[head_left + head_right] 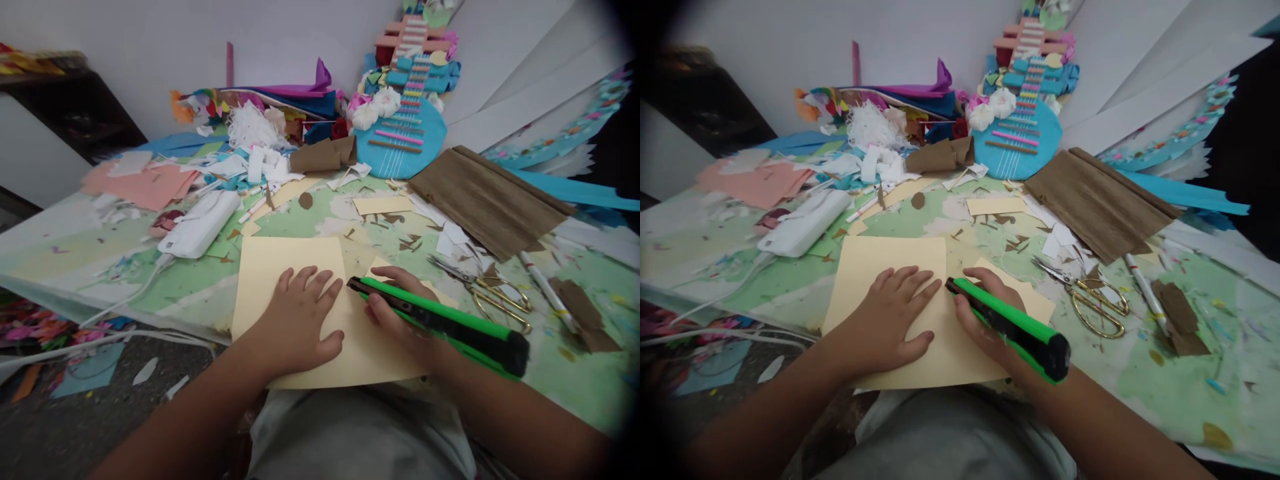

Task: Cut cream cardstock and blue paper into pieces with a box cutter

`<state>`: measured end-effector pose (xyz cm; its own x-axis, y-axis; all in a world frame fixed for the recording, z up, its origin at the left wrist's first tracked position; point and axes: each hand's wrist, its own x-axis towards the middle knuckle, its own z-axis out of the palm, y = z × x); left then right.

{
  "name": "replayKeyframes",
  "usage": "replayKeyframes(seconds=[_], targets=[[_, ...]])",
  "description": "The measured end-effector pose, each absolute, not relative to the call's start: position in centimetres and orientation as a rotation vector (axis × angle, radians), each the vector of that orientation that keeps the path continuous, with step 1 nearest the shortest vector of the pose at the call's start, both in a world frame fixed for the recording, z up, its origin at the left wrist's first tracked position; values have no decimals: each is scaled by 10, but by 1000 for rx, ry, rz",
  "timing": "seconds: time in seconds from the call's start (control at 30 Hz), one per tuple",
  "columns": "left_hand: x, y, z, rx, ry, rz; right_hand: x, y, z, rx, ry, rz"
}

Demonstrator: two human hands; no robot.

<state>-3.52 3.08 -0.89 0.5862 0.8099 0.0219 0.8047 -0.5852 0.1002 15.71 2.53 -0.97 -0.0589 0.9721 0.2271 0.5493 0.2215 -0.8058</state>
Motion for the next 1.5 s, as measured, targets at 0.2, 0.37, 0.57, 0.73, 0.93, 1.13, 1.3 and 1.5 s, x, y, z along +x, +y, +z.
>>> replayKeyframes(seconds=[0.2, 0.37, 0.57, 0.73, 0.93, 1.13, 1.3, 1.5], targets=[[-35, 31, -9, 2723, 1387, 108, 157, 24, -9, -1376, -1900, 482], [-34, 31, -7, 2714, 1381, 118, 156, 25, -5, -1397, -1965, 491], [-34, 30, -6, 2696, 1392, 106, 155, 26, -4, -1329, -2036, 404], [-34, 30, -7, 2701, 1387, 97, 153, 26, -7, -1366, -2026, 359], [-34, 30, -7, 2704, 1386, 103, 153, 25, -6, -1427, -2031, 355], [-34, 30, -8, 2708, 1383, 98, 154, 25, -4, -1389, -2059, 391], [-35, 30, -8, 2708, 1383, 102, 153, 25, -5, -1360, -2078, 317], [-35, 30, -8, 2712, 1388, 85, 151, 26, -3, -1338, -2122, 239]])
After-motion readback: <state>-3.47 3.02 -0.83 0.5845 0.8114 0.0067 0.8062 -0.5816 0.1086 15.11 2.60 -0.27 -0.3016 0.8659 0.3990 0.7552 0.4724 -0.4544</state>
